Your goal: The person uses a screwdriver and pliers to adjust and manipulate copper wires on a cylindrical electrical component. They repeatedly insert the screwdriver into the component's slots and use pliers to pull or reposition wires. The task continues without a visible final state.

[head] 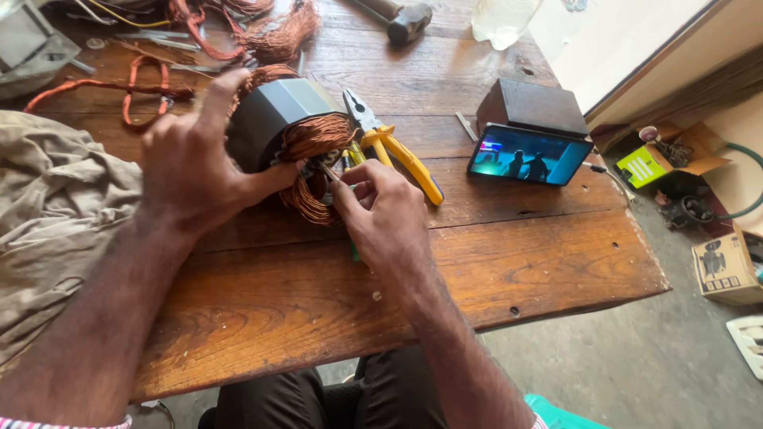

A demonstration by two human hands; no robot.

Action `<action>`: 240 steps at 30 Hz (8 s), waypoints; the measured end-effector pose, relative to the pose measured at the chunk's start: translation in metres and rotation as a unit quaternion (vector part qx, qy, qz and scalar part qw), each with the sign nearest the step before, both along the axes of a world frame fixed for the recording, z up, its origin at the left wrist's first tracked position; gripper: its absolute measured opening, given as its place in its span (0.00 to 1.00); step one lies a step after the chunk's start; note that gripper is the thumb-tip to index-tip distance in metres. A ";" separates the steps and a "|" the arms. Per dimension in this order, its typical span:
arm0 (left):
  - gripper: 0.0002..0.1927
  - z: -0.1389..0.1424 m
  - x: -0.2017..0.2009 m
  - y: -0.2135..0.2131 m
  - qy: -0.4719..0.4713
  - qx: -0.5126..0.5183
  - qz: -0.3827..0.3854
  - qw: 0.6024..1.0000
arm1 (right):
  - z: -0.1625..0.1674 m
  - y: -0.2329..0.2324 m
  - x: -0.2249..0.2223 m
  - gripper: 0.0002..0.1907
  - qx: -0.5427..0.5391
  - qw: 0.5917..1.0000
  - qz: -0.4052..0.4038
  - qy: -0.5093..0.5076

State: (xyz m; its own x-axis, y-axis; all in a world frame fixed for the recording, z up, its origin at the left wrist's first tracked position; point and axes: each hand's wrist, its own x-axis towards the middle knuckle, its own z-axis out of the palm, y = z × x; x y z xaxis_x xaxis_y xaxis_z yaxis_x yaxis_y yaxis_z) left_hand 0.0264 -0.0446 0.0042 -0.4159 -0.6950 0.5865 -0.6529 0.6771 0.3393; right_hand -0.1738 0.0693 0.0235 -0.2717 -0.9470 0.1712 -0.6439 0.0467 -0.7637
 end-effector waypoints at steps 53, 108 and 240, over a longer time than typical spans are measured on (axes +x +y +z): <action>0.41 0.030 -0.001 0.002 0.057 -0.085 -0.147 0.984 | -0.017 -0.003 -0.030 0.07 -0.169 0.951 0.062 0.251; 0.43 0.016 0.006 -0.014 0.068 -0.090 -0.198 0.974 | -0.016 -0.024 0.007 0.21 0.106 0.919 0.071 -0.373; 0.03 -0.008 0.022 -0.050 0.305 0.066 -0.146 0.939 | -0.011 -0.010 0.027 0.18 -0.035 0.984 0.041 -0.167</action>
State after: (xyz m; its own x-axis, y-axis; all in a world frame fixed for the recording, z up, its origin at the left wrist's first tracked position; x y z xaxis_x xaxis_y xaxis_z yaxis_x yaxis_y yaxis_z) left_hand 0.0485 -0.0951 -0.0040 -0.2158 -0.6869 0.6940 -0.1029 0.7228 0.6834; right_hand -0.1469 0.0592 0.0125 -0.2463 -0.9573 0.1512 -0.3553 -0.0559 -0.9331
